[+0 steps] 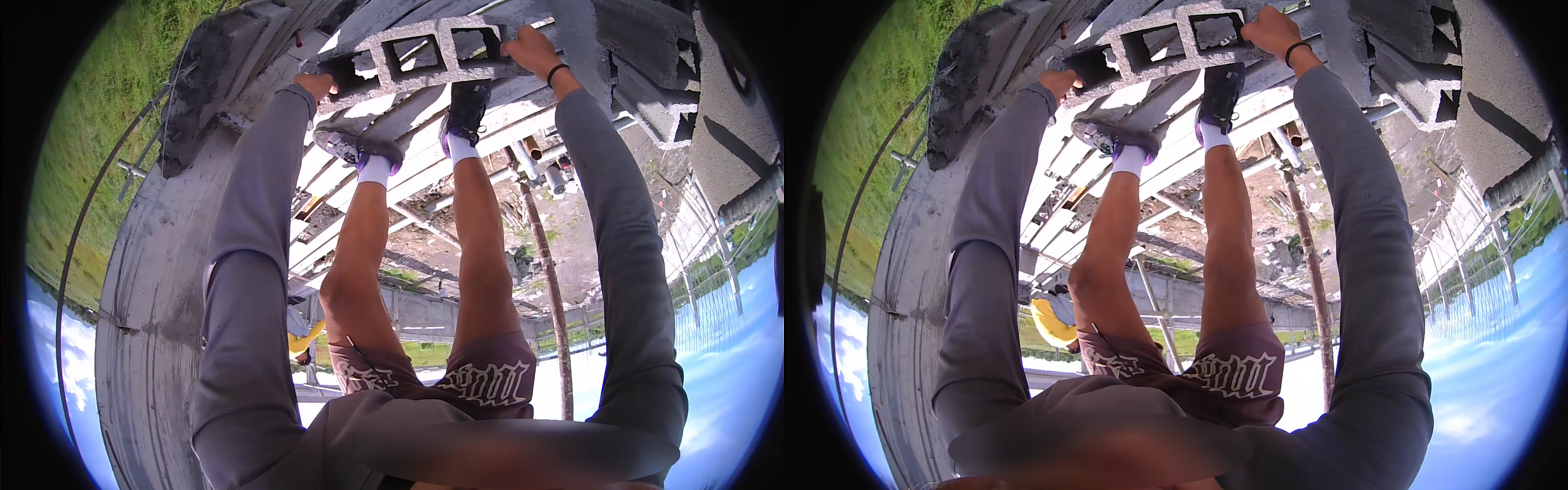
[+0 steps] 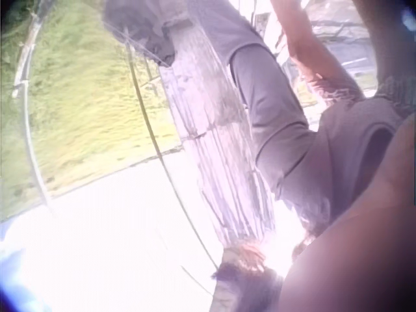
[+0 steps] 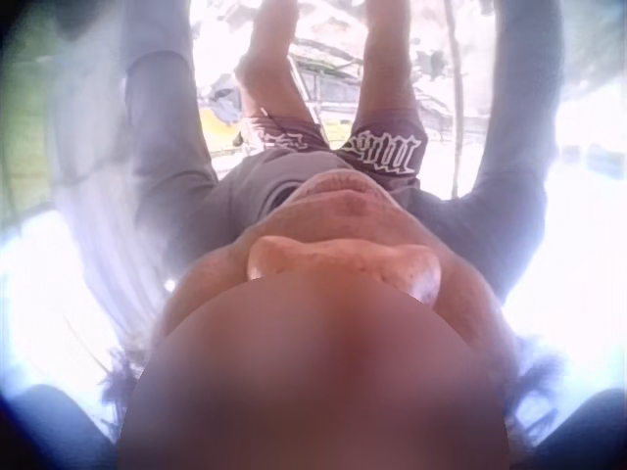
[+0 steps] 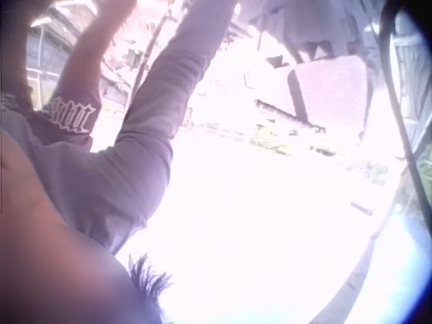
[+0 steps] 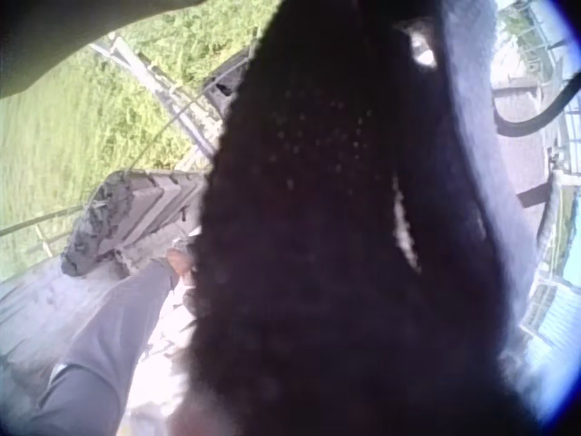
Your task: The person lifts concrete blocks from a stack on scaffolding and places them onto a partially built wall. They adjust the blocks by hand to align them with the existing course. The person then applies mortar to the top of the placed block using a trowel.
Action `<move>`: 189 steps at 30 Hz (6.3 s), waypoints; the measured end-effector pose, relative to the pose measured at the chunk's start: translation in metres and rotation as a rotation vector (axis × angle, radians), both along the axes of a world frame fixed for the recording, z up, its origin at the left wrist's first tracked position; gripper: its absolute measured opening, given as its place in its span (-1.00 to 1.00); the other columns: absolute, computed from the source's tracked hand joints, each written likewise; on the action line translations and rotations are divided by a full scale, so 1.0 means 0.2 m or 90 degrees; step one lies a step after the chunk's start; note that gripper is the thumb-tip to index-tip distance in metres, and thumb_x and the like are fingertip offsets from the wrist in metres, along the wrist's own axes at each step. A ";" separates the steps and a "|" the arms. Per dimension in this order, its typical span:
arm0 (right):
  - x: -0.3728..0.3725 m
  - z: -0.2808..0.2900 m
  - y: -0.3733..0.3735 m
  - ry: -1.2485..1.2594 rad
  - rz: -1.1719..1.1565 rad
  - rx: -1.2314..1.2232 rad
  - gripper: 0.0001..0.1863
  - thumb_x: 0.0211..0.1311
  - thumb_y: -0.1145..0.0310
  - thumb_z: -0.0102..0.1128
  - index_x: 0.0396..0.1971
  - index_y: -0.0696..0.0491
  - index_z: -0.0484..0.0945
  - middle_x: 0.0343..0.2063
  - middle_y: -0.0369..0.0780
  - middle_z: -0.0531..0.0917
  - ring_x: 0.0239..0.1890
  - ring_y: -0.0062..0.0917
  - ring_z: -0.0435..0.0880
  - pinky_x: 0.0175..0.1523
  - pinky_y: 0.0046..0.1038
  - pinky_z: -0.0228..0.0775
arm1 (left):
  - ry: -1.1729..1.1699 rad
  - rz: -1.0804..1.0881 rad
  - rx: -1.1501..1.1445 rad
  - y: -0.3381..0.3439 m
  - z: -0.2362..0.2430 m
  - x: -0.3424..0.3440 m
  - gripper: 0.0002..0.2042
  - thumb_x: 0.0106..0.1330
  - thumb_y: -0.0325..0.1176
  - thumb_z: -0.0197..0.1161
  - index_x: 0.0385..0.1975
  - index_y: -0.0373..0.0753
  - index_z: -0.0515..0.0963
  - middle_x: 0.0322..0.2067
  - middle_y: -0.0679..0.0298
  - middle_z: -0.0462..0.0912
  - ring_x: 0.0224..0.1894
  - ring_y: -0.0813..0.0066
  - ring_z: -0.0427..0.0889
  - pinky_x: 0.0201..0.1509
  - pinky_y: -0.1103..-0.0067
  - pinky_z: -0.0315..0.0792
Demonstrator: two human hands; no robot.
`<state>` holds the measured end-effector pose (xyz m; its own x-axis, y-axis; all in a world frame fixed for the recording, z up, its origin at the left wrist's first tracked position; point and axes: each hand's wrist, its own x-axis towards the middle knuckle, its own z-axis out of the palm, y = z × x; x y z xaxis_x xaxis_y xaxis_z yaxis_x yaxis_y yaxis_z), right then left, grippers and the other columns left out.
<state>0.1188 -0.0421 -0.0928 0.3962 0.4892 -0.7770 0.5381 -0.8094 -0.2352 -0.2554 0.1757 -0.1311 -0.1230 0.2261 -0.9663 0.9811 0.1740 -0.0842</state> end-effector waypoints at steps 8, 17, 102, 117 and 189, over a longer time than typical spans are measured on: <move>0.34 -0.38 0.24 0.223 -0.085 0.021 -0.59 0.07 0.06 0.33 -0.27 0.11 0.58 -0.28 -0.09 0.67 -0.18 -0.25 0.66 -0.05 -0.23 0.46 | -0.046 -0.058 -0.088 0.37 -0.30 0.17 -0.69 0.17 -0.07 0.39 -0.19 -0.09 0.68 -0.30 0.33 0.70 -0.31 0.62 0.63 -0.03 0.50 0.47; 0.45 -0.59 0.38 0.250 -0.212 0.047 -0.53 0.18 -0.03 0.26 -0.16 0.09 0.58 -0.21 -0.11 0.66 -0.15 -0.29 0.64 -0.01 -0.24 0.46 | -0.274 -0.070 0.277 0.41 -0.36 0.19 -0.22 0.34 0.33 0.02 0.19 -0.34 0.50 -0.04 -0.13 0.68 0.14 -0.05 0.60 0.24 0.26 0.36; -0.83 0.21 0.17 0.094 0.225 0.537 -0.58 0.49 0.04 0.06 0.00 0.11 0.41 -0.53 0.05 0.65 -0.43 0.08 0.67 -0.39 -0.03 0.48 | -0.219 0.580 -0.121 -1.64 0.73 -0.42 -0.72 0.47 -0.24 0.17 0.04 -0.19 0.67 -0.31 0.31 0.78 -0.47 0.69 0.59 -0.41 0.65 0.48; -0.85 0.16 0.26 0.007 0.330 0.479 -0.59 0.43 0.07 0.14 -0.02 0.13 0.45 -0.56 0.01 0.66 -0.47 0.01 0.68 -0.43 -0.06 0.49 | -0.275 0.608 -0.139 -1.67 0.74 -0.39 -0.70 0.48 -0.20 0.11 0.05 -0.16 0.64 -0.36 0.32 0.77 -0.27 0.63 0.68 -0.27 0.59 0.54; -0.87 0.13 0.29 0.093 0.224 0.442 -0.52 0.50 0.03 0.05 0.05 0.19 0.40 -0.56 0.10 0.64 -0.43 0.14 0.64 -0.38 0.01 0.45 | -0.279 0.612 -0.177 -1.61 0.75 -0.38 -0.68 0.50 -0.17 0.10 0.08 -0.17 0.64 -0.33 0.36 0.78 -0.21 0.63 0.67 -0.20 0.57 0.52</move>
<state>-0.0562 0.0153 -0.0669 0.0461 0.9589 -0.2800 0.6603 -0.2396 -0.7118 -0.3315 -0.1468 0.0191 0.2362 -0.0127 -0.9716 0.4001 0.9125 0.0853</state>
